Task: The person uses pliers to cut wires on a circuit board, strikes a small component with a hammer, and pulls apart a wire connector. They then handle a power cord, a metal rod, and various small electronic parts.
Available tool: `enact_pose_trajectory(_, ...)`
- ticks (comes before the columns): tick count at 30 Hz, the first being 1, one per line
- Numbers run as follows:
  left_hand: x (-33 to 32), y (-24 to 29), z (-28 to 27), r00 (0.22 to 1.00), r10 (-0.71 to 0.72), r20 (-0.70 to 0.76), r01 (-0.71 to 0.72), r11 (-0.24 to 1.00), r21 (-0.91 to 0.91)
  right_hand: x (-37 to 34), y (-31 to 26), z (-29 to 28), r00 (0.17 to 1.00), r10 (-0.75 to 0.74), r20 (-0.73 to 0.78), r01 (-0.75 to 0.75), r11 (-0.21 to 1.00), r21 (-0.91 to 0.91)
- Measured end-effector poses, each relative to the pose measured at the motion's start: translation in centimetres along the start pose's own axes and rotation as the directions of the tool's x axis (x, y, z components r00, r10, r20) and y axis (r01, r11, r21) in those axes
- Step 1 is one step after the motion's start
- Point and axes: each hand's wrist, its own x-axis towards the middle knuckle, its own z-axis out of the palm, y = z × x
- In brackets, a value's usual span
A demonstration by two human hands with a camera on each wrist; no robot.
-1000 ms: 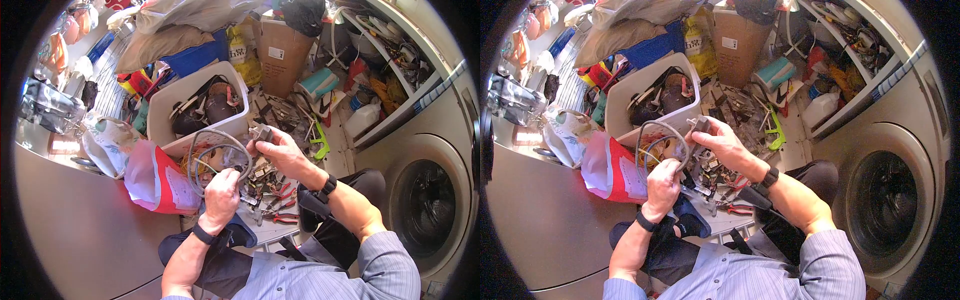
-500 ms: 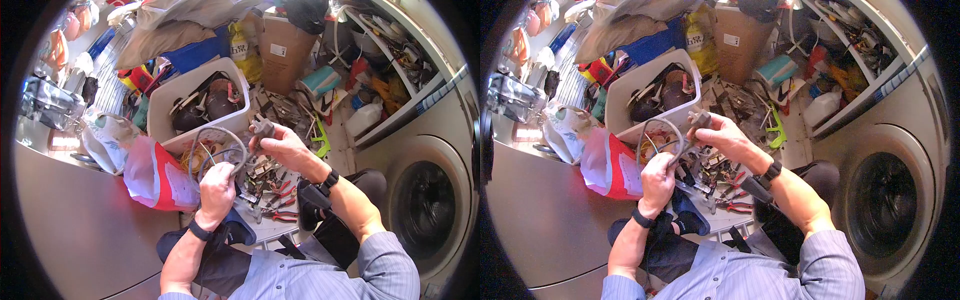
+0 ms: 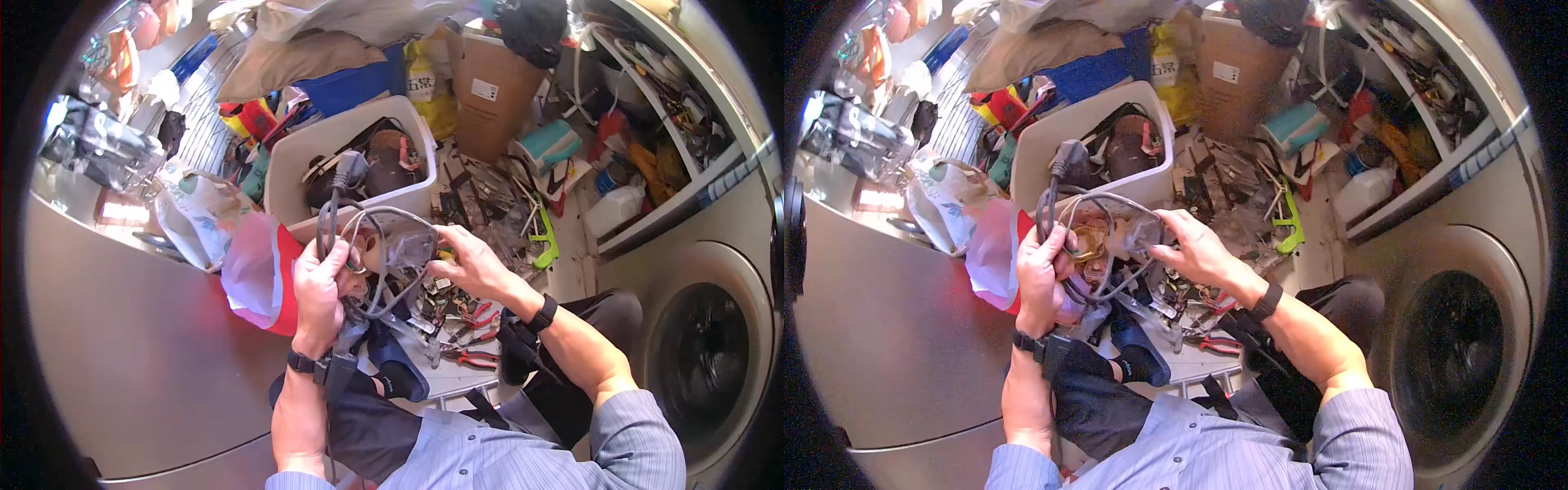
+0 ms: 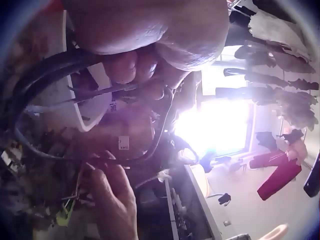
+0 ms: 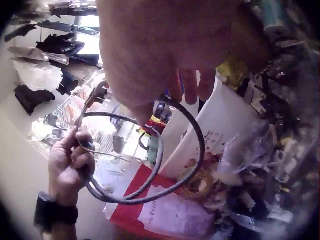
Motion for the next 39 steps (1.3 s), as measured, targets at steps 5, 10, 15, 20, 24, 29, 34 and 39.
enact_pose_trajectory(5,2.3,1.0,-1.8,0.986,0.151,-0.075,-0.152,0.988,-0.008,0.7,1.8,0.4,0.996,0.085,0.012,-0.083,0.99,-0.111)
enact_pose_trajectory(10,3.9,0.5,-2.5,0.959,0.236,-0.156,-0.255,0.96,-0.113,1.6,-0.9,1.5,0.963,0.149,0.223,-0.17,0.983,0.075)
enact_pose_trajectory(15,3.2,-5.0,1.1,0.926,0.323,-0.198,-0.225,0.89,0.398,4.3,-6.1,0.2,0.963,0.197,0.183,-0.26,0.859,0.442)
enact_pose_trajectory(20,0.9,-9.3,5.9,0.867,0.488,0.104,-0.423,0.608,0.672,5.1,-7.9,-0.8,0.883,0.447,0.141,-0.468,0.828,0.308)
enact_pose_trajectory(24,1.0,-11.1,7.4,0.893,0.35,0.283,-0.448,0.633,0.631,3.6,-3.8,-0.7,0.871,0.484,0.082,-0.441,0.698,0.564)
enact_pose_trajectory(29,2.5,-9.9,8.8,0.844,0.273,0.461,-0.518,0.635,0.573,3.4,-0.5,-2.4,0.808,0.589,0.008,-0.444,0.6,0.665)
enact_pose_trajectory(34,4.4,-9.1,8.3,0.862,0.284,0.42,-0.493,0.668,0.558,6.6,2.1,-4.3,0.812,0.528,-0.249,-0.328,0.766,0.553)
enact_pose_trajectory(39,6.3,-8.4,6.3,0.891,0.222,0.397,-0.43,0.694,0.578,9.7,3.0,-5.2,0.803,0.495,-0.332,-0.284,0.808,0.517)
